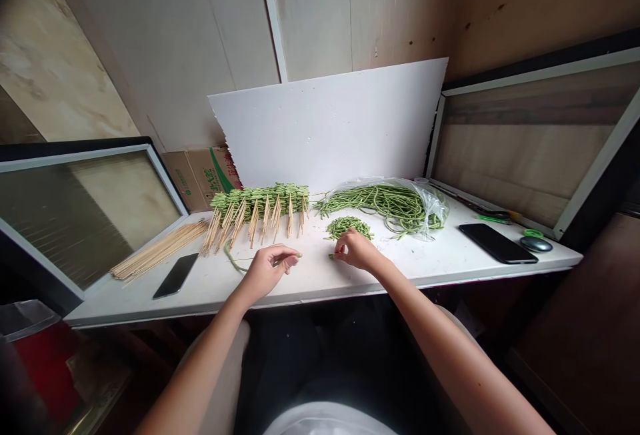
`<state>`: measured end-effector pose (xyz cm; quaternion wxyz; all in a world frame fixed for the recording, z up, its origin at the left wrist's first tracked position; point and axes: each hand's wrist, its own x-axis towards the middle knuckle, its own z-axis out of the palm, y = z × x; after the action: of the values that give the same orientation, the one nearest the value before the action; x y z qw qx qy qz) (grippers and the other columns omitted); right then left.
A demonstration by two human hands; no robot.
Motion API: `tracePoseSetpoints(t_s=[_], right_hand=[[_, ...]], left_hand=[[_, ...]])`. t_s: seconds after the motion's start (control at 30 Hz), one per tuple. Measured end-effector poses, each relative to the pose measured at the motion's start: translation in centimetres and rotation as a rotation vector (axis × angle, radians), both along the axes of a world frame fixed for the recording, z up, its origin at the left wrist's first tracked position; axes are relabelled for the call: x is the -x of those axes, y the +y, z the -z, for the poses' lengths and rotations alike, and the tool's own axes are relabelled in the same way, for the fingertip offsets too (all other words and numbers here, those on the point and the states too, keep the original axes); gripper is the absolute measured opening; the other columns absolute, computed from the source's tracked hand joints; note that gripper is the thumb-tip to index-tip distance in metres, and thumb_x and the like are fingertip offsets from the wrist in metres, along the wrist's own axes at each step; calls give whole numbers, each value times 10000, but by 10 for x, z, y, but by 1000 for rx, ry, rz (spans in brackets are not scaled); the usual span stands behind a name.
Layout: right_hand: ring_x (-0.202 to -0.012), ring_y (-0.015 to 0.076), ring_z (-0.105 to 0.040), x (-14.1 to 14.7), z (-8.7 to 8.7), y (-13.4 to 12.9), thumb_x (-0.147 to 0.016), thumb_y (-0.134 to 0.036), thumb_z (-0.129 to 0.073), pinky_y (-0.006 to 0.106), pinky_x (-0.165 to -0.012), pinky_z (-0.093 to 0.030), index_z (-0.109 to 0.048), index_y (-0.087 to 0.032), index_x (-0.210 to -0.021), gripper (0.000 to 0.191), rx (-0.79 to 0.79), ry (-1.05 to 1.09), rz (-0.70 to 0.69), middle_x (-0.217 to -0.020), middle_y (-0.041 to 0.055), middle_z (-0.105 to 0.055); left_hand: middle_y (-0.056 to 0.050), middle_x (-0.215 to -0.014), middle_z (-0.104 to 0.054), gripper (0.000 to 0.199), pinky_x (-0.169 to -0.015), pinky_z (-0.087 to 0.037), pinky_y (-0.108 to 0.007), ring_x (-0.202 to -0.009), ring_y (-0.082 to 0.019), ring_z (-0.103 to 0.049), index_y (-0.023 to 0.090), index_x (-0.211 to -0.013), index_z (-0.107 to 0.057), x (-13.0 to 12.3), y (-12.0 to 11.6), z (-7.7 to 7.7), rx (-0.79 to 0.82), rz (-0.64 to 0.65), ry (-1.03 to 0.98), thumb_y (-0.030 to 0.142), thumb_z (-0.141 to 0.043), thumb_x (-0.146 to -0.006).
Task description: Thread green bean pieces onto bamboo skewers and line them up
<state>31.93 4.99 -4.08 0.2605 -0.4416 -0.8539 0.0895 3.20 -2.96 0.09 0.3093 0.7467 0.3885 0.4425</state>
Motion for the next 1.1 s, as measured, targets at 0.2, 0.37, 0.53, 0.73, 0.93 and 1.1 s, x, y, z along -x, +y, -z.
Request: tracePoseSetpoints(t_s=[0.2, 0.37, 0.53, 0.73, 0.93, 1.1], right_hand=[[-896, 281, -674, -9, -6, 1, -871, -375, -760, 365, -773, -514, -808, -217, -813, 175, 13, -18, 57, -847, 95, -776], [-814, 263, -685, -12, -19, -2, -929, -455, -677, 373, -737, -516, -821, -197, -869, 302, -17, 77, 42, -860, 112, -783], [-723, 227, -696, -10, -20, -7, -811, -446, -796, 325, -650, -502, -841, -236, -872, 224, 238, 3, -117, -839, 74, -790], [-673, 206, -677, -7, -8, -5, -817, -371, -770, 307, -617, -474, -838, -232, -857, 159, 301, -76, -119, -810, 59, -782], [-873, 273, -676, -5, 0, 1, -920, -353, -656, 350, -748, -494, -798, -195, -858, 221, -9, 38, 72, -878, 115, -770], [-799, 247, -647, -2, 10, 4, -932, -339, -636, 333, -731, -460, -752, -192, -795, 233, 64, 18, 98, -829, 104, -750]], left_hand=[[-112, -1073, -680, 268, -805, -571, -286, -903, -179, -672, 180, -1132, -797, 0, -3, 0, -115, -2, 63, 353, -656, -985], [-101, -1082, -623, 272, -819, -573, -284, -907, -171, -668, 185, -1161, -797, -1, -3, 2, -101, 17, 88, 309, -626, -990], [-97, -1074, -654, 257, -827, -571, -294, -921, -185, -671, 200, -1157, -798, -2, 0, 6, -87, 0, 104, 302, -640, -982], [-96, -1065, -666, 246, -817, -563, -289, -925, -185, -672, 202, -1147, -802, -2, -1, 5, -81, -9, 121, 295, -646, -981], [-96, -1068, -676, 249, -844, -578, -299, -939, -184, -680, 200, -1157, -798, -2, 0, 7, -70, -6, 91, 293, -658, -974], [-100, -1074, -709, 225, -883, -587, -318, -962, -193, -694, 192, -1128, -797, -4, 1, 7, -53, -3, 65, 265, -691, -943]])
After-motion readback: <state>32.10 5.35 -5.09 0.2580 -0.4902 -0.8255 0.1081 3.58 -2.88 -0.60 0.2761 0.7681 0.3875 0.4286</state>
